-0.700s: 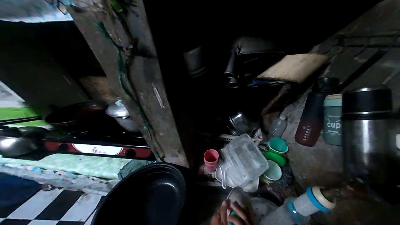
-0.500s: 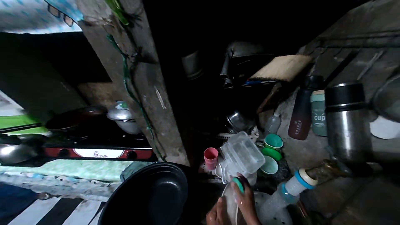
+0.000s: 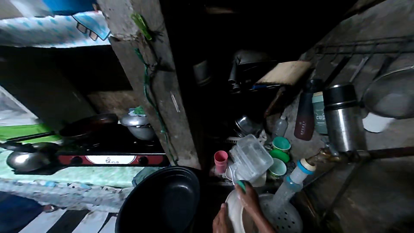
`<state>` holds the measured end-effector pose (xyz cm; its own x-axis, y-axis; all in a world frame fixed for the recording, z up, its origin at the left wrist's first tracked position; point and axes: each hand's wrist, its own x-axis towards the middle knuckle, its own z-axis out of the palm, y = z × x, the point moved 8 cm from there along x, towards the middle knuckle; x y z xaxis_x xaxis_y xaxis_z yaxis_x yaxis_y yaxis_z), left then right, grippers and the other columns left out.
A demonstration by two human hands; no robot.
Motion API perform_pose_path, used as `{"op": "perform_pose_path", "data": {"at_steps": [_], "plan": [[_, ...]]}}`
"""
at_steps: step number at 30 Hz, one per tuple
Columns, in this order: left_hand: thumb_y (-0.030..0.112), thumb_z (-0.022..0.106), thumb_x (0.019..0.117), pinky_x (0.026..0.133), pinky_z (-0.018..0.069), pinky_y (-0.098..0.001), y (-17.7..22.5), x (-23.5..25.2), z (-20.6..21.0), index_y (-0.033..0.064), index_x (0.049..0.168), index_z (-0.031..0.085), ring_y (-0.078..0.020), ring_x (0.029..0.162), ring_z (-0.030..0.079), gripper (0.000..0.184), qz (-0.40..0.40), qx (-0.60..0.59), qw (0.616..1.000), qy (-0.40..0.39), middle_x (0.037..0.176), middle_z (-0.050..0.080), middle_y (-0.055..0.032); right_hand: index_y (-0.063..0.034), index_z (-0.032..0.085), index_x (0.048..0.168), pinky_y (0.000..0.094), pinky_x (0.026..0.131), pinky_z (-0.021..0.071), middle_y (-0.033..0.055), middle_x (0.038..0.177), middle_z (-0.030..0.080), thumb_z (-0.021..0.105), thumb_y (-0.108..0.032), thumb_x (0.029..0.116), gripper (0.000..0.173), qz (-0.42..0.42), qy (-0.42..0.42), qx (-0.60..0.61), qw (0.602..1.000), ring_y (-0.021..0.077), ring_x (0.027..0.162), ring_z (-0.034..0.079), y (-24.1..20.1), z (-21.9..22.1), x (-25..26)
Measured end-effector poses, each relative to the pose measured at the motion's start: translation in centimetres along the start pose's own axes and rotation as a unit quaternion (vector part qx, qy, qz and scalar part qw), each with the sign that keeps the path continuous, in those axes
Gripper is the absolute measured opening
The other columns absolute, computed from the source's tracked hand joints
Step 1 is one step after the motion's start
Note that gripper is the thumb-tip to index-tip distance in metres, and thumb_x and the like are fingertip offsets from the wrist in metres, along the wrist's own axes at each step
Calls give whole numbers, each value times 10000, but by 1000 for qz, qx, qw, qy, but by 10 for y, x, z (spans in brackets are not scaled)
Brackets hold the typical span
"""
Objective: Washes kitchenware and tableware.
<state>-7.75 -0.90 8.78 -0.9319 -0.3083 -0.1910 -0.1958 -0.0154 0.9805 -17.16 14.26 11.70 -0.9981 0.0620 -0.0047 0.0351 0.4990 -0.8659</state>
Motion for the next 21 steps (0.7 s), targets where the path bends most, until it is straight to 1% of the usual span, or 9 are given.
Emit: {"op": "perform_pose_path", "data": {"at_steps": [2, 5, 6, 8, 9, 11, 13, 17, 21], "plan": [[329, 345, 1121, 925, 535, -439, -3, 3, -2, -75, 1190, 654, -228, 975, 659, 514, -34, -67, 997, 19, 1064, 687, -205, -120, 716, 1272, 507, 1079, 464, 118, 1356, 644, 649, -375, 955, 413, -151, 11, -74, 986, 282, 1268, 595, -29, 16, -39], [339, 336, 1115, 839, 587, -365, -48, 28, -13, -46, 1205, 621, -161, 917, 698, 488, 6, -207, 978, 5, 1017, 709, -127, -249, 735, 1261, 549, 1129, 424, 54, 1413, 632, 703, -381, 917, 370, -323, 46, -159, 932, 300, 1360, 538, -40, 38, -117], [345, 313, 1119, 797, 598, -371, -51, 31, -16, -57, 1211, 593, -180, 894, 708, 499, -1, -242, 970, 8, 1007, 705, -146, -265, 725, 1272, 564, 1115, 430, 64, 1419, 629, 739, -359, 882, 402, -352, 82, -157, 919, 312, 1357, 542, -32, 35, -131], [318, 276, 1133, 910, 579, -476, -30, 17, -22, -67, 1355, 523, -306, 1064, 685, 508, -110, -269, 956, 38, 1204, 655, -257, -260, 674, 1341, 563, 1178, 375, 115, 1470, 570, 742, -295, 884, 463, -366, 134, -87, 917, 321, 1402, 486, -5, 23, -133], [347, 283, 1132, 1038, 477, -486, -11, 4, -23, 15, 1423, 501, -292, 1179, 614, 493, -219, -280, 933, 58, 1316, 606, -208, -243, 665, 1355, 540, 1194, 370, 128, 1479, 552, 715, -259, 902, 457, -353, 158, -37, 921, 311, 1415, 468, 7, 16, -124], [438, 355, 1106, 888, 581, -495, -22, 17, -31, 11, 1348, 567, -275, 1042, 688, 535, -129, -271, 951, 69, 1176, 681, -197, -68, 677, 1309, 478, 1169, 422, 208, 1446, 560, 646, -200, 940, 393, -285, 194, 66, 936, 315, 1384, 505, 22, 2, -101], [465, 359, 1098, 876, 595, -471, -27, 28, -36, 36, 1356, 564, -242, 1040, 697, 541, -77, -301, 950, 31, 1169, 696, -161, 90, 619, 1308, 444, 1104, 473, 258, 1326, 634, 634, -194, 973, 439, -145, 223, 116, 957, 315, 1266, 609, 27, -15, -75], [438, 336, 1107, 932, 586, -465, -31, 32, -39, 39, 1362, 569, -237, 1088, 691, 528, -54, -313, 948, -5, 1204, 697, -152, 26, 617, 1275, 399, 952, 552, 153, 1147, 703, 749, -320, 926, 509, 93, 88, 272, 954, 201, 1067, 670, 29, -32, -27], [457, 355, 1102, 951, 553, -495, -54, 38, -42, -12, 1315, 603, -271, 1096, 670, 572, -84, -208, 973, 60, 1209, 679, -202, 28, 606, 1257, 367, 865, 603, 132, 1091, 716, 806, -177, 844, 504, 80, 8, 353, 932, 183, 975, 700, 13, -30, -44]]}}
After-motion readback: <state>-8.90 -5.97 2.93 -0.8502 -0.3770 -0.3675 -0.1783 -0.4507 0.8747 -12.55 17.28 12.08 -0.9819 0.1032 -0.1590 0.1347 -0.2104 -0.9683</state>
